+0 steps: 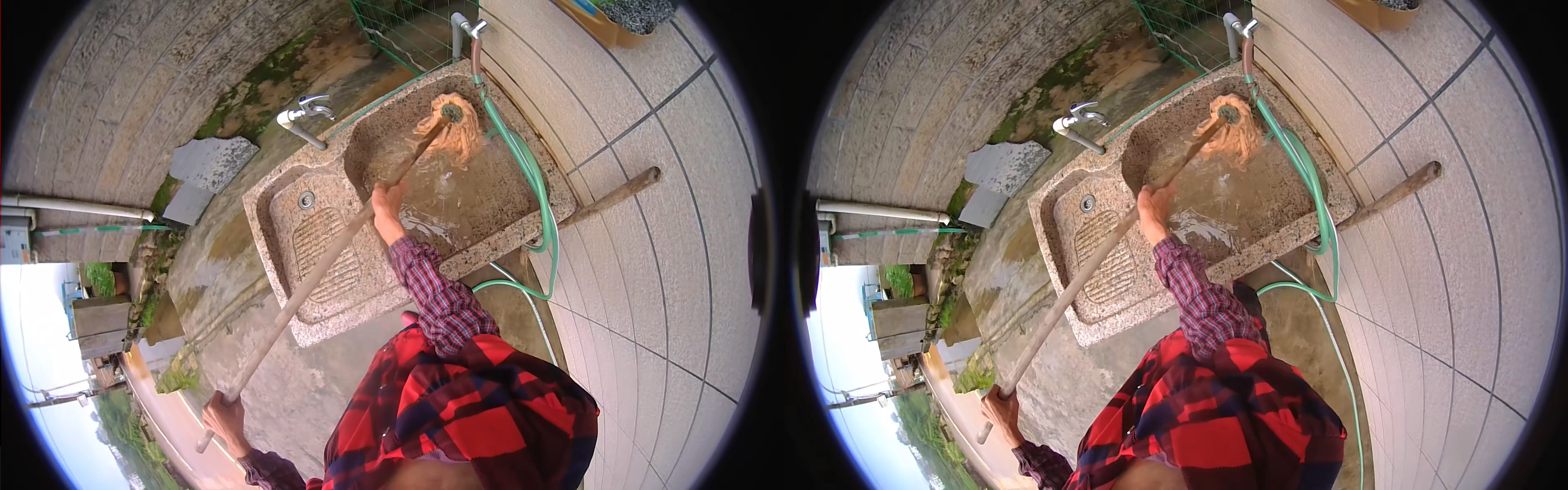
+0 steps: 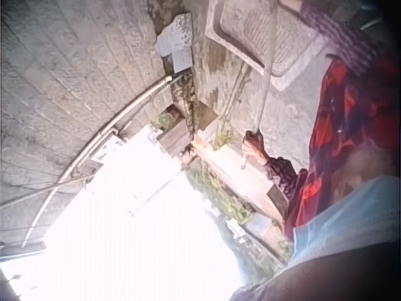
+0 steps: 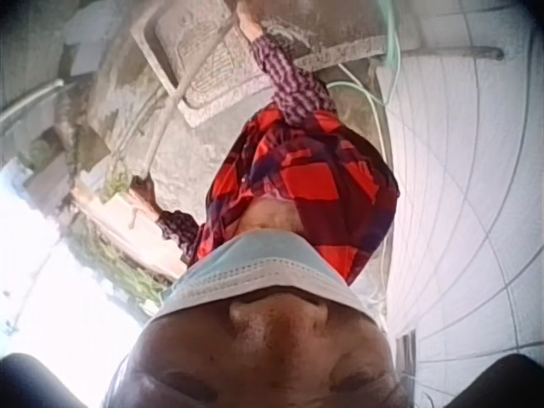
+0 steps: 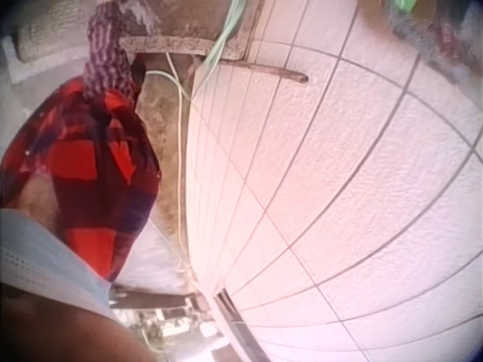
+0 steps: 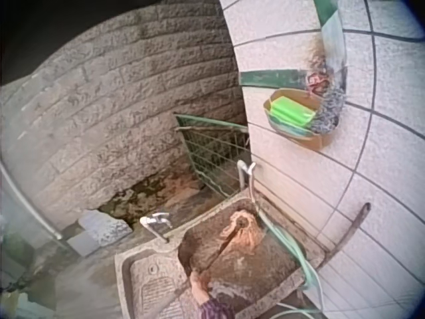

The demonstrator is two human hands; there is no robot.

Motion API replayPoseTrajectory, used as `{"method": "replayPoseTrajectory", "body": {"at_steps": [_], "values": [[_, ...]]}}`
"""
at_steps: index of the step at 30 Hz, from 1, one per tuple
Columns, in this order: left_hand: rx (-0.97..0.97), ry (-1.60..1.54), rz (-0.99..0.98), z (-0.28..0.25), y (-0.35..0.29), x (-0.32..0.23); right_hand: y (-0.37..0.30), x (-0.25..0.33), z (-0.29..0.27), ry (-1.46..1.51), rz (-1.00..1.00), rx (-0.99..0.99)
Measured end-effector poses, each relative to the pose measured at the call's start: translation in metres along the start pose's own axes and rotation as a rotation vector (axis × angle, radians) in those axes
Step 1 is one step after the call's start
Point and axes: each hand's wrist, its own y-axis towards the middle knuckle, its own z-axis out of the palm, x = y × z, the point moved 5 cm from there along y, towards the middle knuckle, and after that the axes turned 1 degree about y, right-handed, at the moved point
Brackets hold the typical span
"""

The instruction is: The person is washing a mop in an outdoor stone sink using water from a hose.

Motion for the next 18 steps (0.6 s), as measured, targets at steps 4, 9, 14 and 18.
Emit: {"method": "replayPoseTrajectory", "body": {"at_steps": [4,9,14,18], "values": [[-0.076,0.138,0.073,-0.027,0.011,-0.096,0.078,-0.015,-0.012,-0.305,0.068,-0.068],[-0.125,0.111,0.040,-0.048,0.012,-0.117,0.091,-0.005,0.000,-0.341,0.009,-0.061],[-0.365,0.143,0.274,-0.066,-0.012,-0.121,0.096,-0.024,-0.023,-0.079,0.106,-0.135],[-0.617,0.462,0.415,-0.115,-0.031,-0.081,0.059,-0.048,-0.036,0.689,0.551,0.291]]}}
